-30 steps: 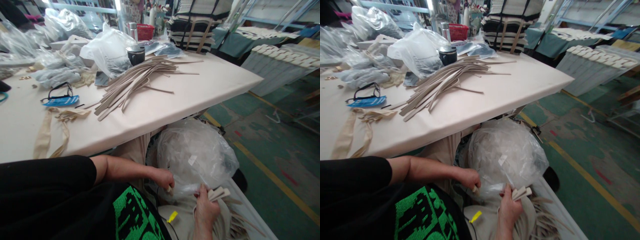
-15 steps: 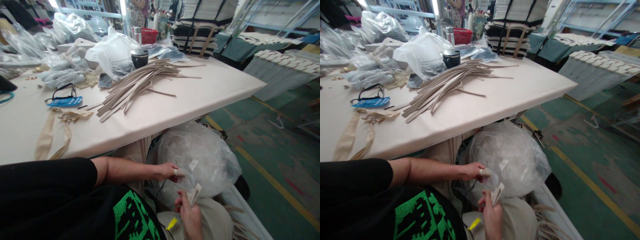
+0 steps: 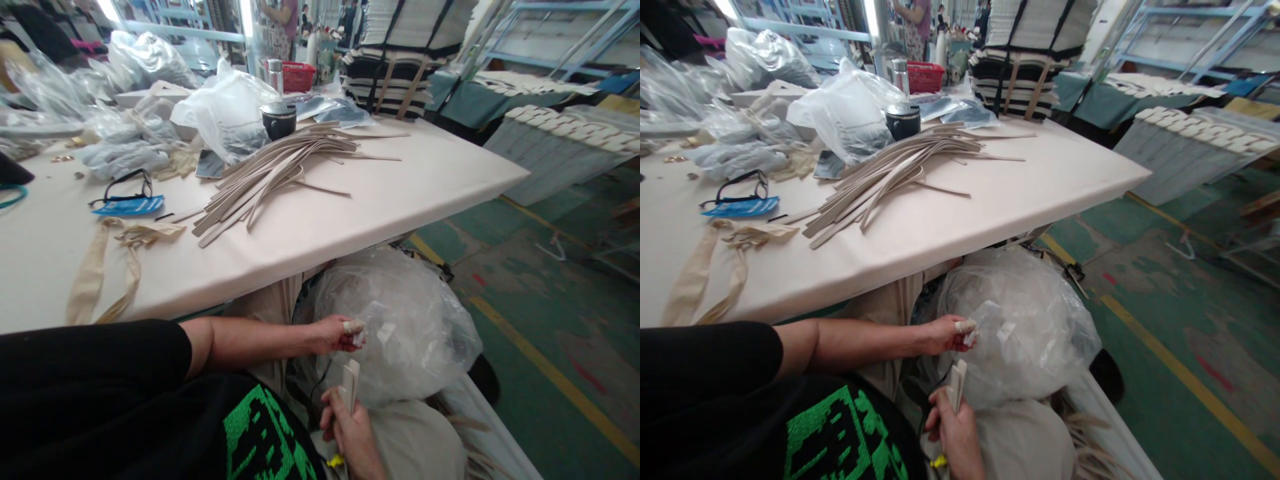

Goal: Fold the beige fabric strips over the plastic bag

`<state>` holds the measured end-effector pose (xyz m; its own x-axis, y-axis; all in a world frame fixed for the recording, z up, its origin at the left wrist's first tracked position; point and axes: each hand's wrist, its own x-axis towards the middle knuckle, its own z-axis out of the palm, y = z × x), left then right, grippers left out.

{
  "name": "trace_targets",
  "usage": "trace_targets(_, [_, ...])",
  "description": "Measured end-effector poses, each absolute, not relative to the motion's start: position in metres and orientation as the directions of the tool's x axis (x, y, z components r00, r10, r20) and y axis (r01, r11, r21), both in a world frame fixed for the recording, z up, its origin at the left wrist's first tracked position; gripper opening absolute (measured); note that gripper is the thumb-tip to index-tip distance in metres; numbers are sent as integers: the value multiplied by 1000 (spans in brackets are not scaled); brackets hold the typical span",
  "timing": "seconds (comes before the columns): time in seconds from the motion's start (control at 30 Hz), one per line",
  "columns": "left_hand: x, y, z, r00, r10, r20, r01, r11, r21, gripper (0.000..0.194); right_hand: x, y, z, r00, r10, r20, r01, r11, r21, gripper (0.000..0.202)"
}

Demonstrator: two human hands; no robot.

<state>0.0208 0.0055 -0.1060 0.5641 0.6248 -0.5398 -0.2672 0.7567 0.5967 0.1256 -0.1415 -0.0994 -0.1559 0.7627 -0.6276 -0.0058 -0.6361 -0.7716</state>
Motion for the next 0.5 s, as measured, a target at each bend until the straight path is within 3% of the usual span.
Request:
trace_targets(0.17, [25, -7, -113, 622, 524, -582, -214, 829, 516, 52, 138, -134, -105, 32, 755, -655, -187, -639, -746, 43])
trace_targets(0.5, [30, -12, -113, 600, 535, -595, -221, 826, 519, 54, 134, -131, -104, 35, 743, -669, -134, -660, -740, 49])
